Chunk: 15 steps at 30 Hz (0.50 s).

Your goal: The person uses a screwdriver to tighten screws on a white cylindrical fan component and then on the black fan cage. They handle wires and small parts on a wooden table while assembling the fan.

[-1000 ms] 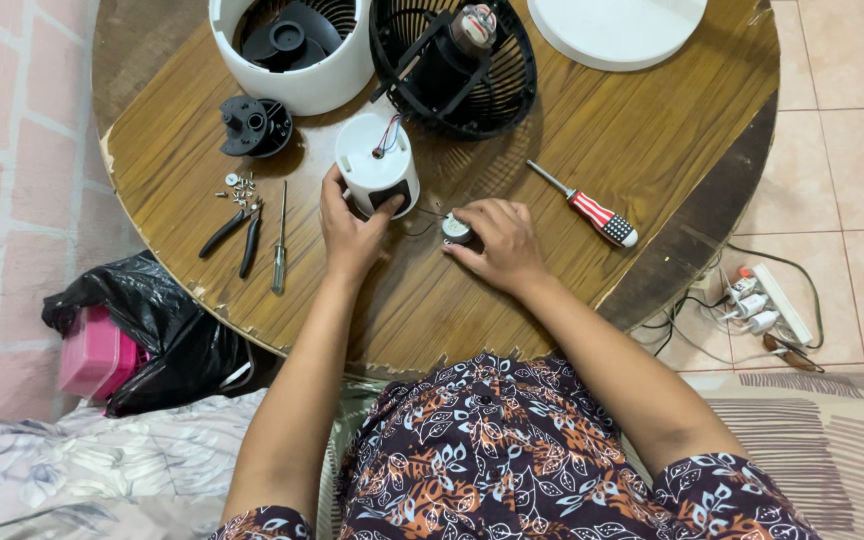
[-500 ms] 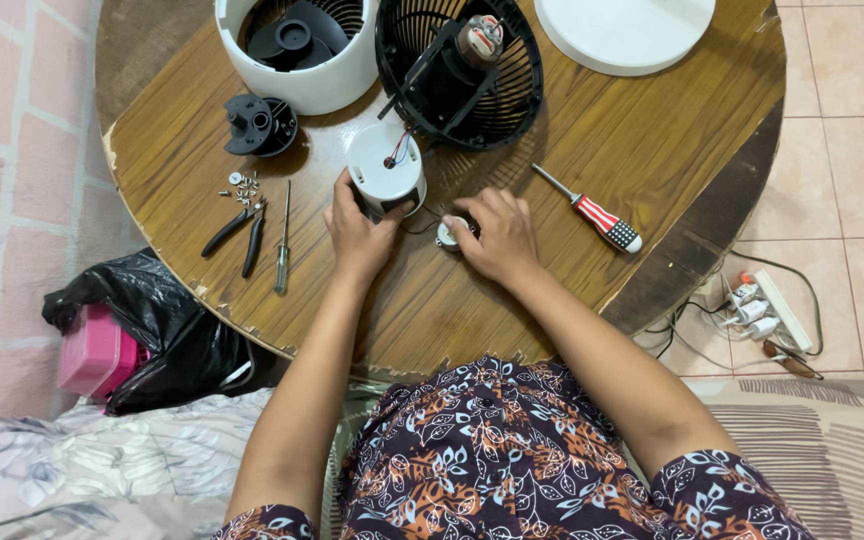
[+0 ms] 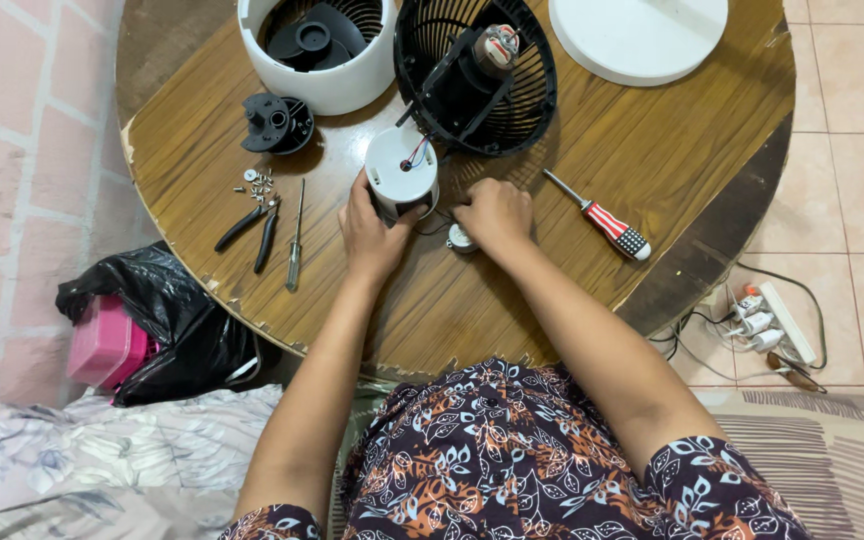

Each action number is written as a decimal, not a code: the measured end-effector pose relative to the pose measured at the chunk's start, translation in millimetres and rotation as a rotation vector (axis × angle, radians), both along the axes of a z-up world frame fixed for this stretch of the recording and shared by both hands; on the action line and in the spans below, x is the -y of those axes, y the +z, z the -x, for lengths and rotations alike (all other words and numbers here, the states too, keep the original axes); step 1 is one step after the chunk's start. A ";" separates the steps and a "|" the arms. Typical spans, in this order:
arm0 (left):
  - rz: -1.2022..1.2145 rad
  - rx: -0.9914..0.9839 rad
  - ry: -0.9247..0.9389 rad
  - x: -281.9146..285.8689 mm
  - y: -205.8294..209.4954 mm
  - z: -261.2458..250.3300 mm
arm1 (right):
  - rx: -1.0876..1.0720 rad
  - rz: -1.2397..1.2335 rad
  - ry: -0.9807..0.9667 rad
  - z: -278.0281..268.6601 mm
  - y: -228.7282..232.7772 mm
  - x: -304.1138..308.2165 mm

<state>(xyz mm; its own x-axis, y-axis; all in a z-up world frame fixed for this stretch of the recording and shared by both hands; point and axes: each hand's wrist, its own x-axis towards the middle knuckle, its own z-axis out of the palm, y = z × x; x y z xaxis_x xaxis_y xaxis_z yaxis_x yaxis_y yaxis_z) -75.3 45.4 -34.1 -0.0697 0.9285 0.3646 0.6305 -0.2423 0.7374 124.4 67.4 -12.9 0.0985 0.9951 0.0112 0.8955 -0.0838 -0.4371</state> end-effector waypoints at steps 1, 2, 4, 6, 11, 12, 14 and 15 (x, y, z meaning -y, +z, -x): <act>-0.007 0.000 -0.003 -0.2 -0.3 0.4 | 0.004 0.007 0.017 -0.8 -1.9 -0.8; -0.012 0.001 -0.007 0.0 -0.7 0.5 | 0.009 0.015 0.033 -2.1 -3.3 -0.7; -0.007 -0.002 -0.006 0.1 -1.6 0.5 | 0.009 -0.018 0.065 -5.1 -3.9 0.9; 0.017 -0.009 0.004 1.1 -2.3 1.0 | -0.002 -0.101 0.102 -6.7 -1.5 7.3; -0.009 0.152 -0.020 11.7 -0.2 1.2 | -0.067 -0.259 0.212 -2.0 19.8 26.1; -0.003 0.204 -0.033 15.5 1.8 2.8 | -0.120 -0.264 0.240 0.3 25.8 30.4; -0.026 0.205 -0.032 24.2 7.6 8.5 | -0.157 -0.244 0.272 7.5 37.0 41.0; -0.036 0.205 -0.031 29.3 11.2 12.0 | -0.176 -0.232 0.288 12.0 42.0 46.3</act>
